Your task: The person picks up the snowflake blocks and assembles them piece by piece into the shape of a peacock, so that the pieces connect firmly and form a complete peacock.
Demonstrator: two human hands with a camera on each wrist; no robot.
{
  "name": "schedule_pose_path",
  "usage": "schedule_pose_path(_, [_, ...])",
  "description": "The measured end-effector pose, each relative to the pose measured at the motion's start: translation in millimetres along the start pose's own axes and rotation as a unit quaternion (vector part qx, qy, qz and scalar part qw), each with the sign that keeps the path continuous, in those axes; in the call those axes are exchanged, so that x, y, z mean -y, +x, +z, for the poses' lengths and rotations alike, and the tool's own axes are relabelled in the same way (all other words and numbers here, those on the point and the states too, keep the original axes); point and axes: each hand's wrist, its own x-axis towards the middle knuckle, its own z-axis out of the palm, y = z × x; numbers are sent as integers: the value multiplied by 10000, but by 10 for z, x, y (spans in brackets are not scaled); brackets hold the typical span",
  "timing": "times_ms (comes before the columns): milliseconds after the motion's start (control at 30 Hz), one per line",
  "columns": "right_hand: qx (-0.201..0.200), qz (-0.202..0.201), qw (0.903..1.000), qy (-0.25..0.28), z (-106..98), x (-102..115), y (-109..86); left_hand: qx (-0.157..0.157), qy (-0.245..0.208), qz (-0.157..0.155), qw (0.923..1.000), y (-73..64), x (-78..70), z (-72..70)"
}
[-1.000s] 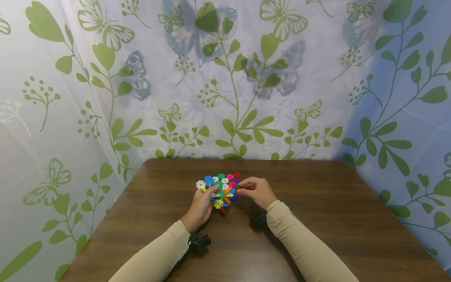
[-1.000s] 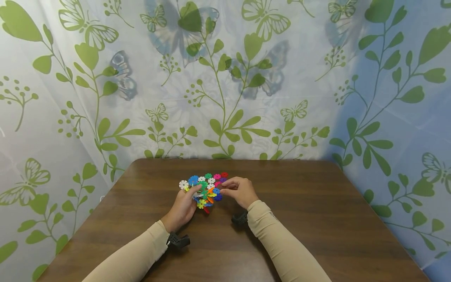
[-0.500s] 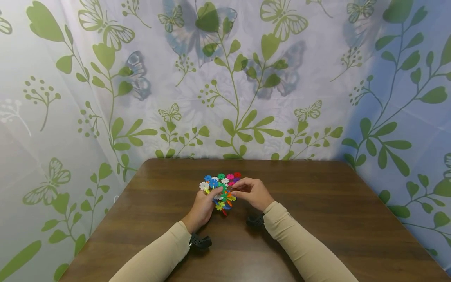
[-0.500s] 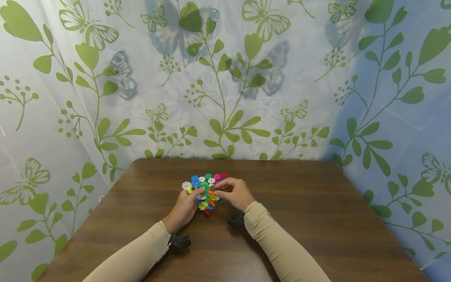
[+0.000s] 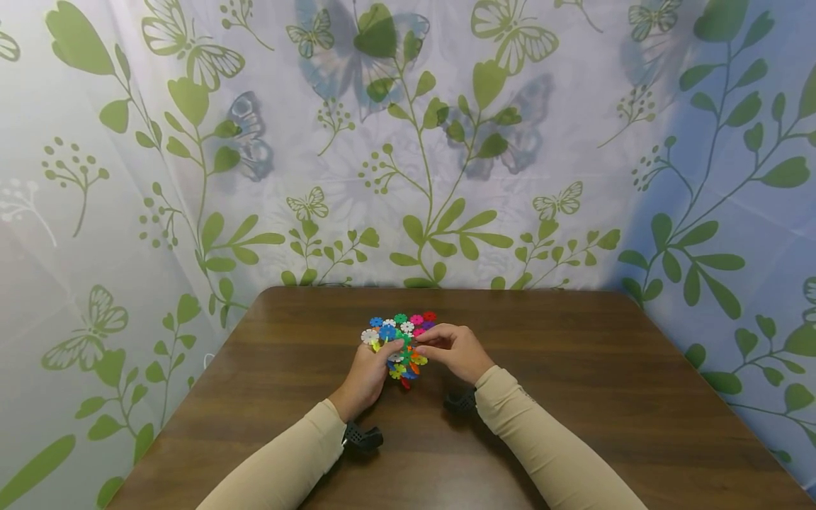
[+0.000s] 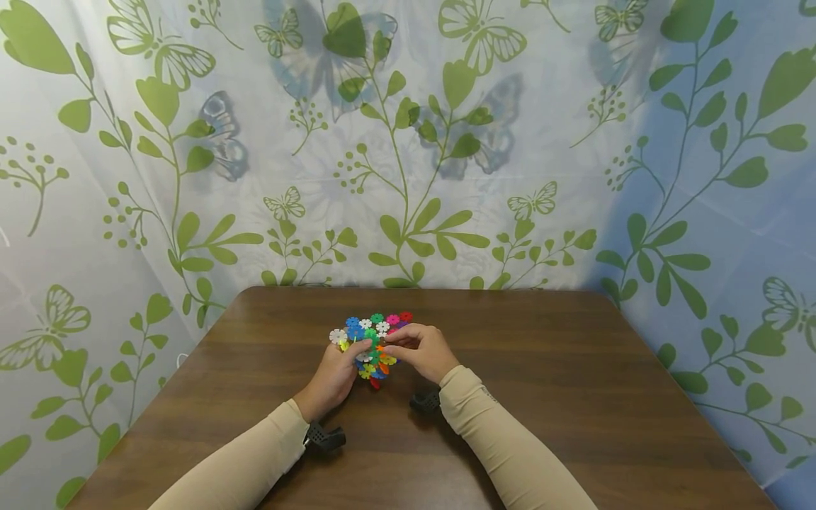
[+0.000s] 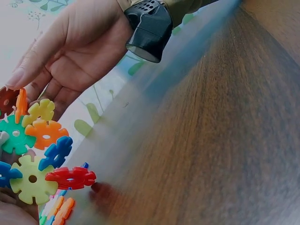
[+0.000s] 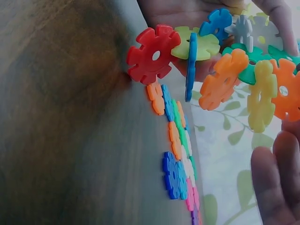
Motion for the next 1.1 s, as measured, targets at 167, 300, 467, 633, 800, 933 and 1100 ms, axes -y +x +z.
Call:
schedule_pose_path(167, [11,70,10000,-26,-18,-23,5,167,80,30,9998,0,-8,-7])
schedule_pose_path(300, [17,169,9998,100,-18,-28,8,172,276,24,9995,-1,-4,-15])
schedule_pose_path(467, [-26,140,9996,243,-11,-4,9,276,504,-23,9983,3,-3,-33])
schedule_pose_path(633, [-46,225,9993,282,-14,44,12,441,839,-57,9955,7,-45,-47])
schedule_pose_path(800, [2,368,9991,212,-36,37,10,706,1034,-185,9920,2,-101,-44])
schedule_pose_path(933, [29,427,9989,205,-43,38,7,707,1051,-315,9914,-2,-117,-35])
schedule_pose_path(1100, [27,413,9985,365,-25,44,14,682,714,-230,9948,-1,-91,-25])
